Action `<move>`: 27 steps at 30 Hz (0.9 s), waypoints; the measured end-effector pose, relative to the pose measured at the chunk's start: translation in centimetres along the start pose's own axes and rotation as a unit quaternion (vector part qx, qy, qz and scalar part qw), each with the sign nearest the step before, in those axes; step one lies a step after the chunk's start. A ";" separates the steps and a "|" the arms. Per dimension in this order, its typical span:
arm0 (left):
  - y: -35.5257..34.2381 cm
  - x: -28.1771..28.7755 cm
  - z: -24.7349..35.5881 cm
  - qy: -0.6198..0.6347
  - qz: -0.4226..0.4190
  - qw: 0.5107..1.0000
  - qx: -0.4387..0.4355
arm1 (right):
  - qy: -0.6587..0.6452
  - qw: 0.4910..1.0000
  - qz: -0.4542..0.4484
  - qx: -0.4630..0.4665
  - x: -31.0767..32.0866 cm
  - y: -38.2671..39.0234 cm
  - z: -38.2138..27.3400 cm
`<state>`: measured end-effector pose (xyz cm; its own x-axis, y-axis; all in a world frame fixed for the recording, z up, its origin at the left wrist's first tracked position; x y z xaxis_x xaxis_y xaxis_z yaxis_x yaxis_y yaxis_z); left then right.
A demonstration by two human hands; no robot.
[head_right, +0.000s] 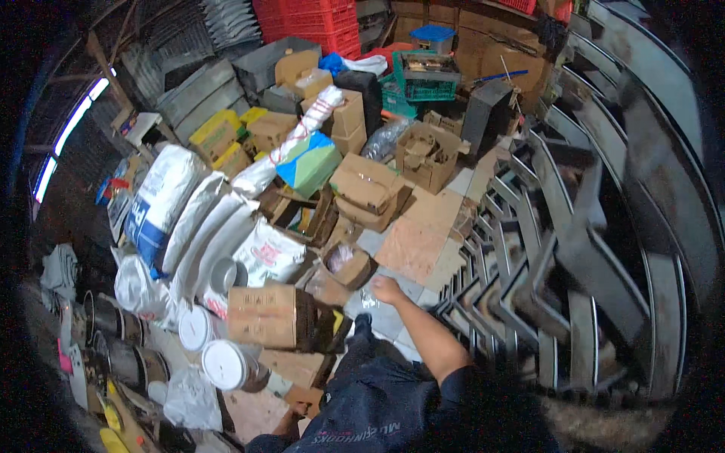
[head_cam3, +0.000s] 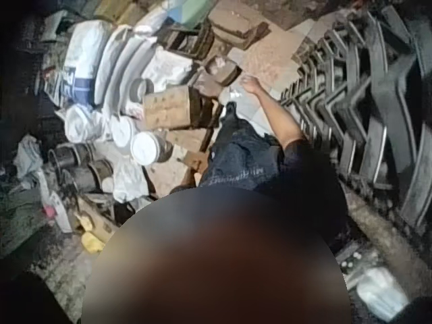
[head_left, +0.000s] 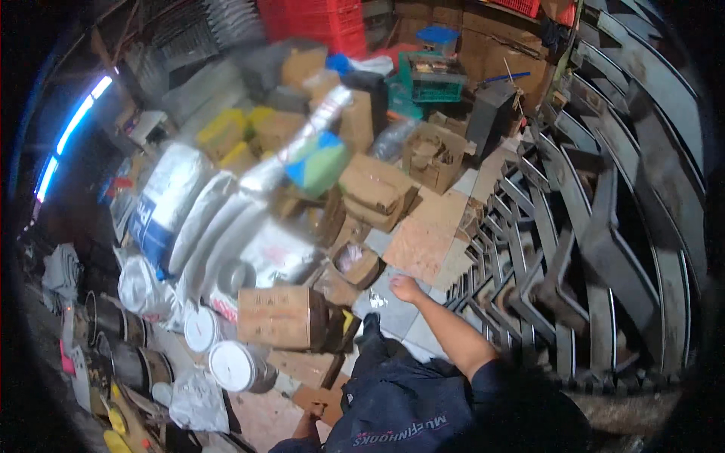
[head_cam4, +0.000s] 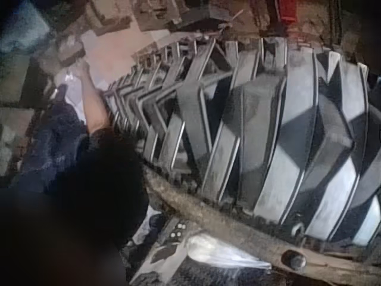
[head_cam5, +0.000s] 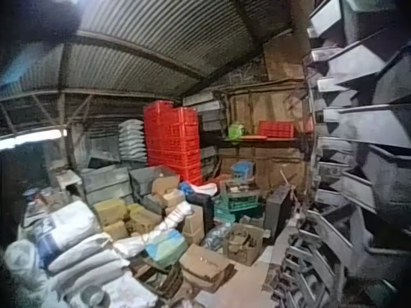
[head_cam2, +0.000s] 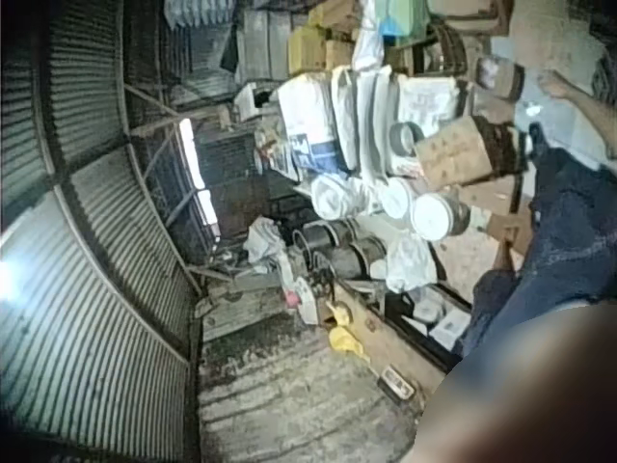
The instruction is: Filling small dough balls with chocolate paste and arranging them on a tray, then checking dough in a mixer.
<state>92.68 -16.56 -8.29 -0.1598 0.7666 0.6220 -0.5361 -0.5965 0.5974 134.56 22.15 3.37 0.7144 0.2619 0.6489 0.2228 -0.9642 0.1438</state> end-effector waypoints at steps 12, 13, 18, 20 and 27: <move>-35.4 33.6 -6.6 -0.043 -0.057 0.993 -0.096 | 0.207 0.959 -0.167 -0.101 10.7 -19.4 10.1; -42.1 39.8 -3.9 -0.040 -0.129 0.990 0.027 | 0.148 0.962 -0.039 -0.224 13.5 -17.2 18.0; -51.2 56.9 5.8 0.097 0.131 0.987 0.001 | 0.001 0.941 -0.066 -0.331 21.3 -18.3 24.5; -58.1 61.9 11.1 0.251 0.138 0.958 0.021 | -0.060 0.916 0.000 -0.396 22.9 -16.6 30.7; -79.2 65.2 19.7 0.137 0.017 0.974 -0.180 | -0.214 0.790 0.106 -0.564 27.7 -13.3 35.1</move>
<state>141.03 75.97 -5.02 -0.3709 0.8122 0.4503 -0.7750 -0.5379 0.3317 174.68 43.67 -6.83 0.8689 -0.1538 0.4705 -0.4933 -0.3480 0.7972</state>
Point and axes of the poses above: each hand's wrist, its own y-axis away from the middle knuckle, its own x-axis out of the back of the hand, z = x × y, the point moved 1 cm from there along -y, towards the middle knuckle, and after that the axes turned 1 degree about y, right-handed, at the moved point
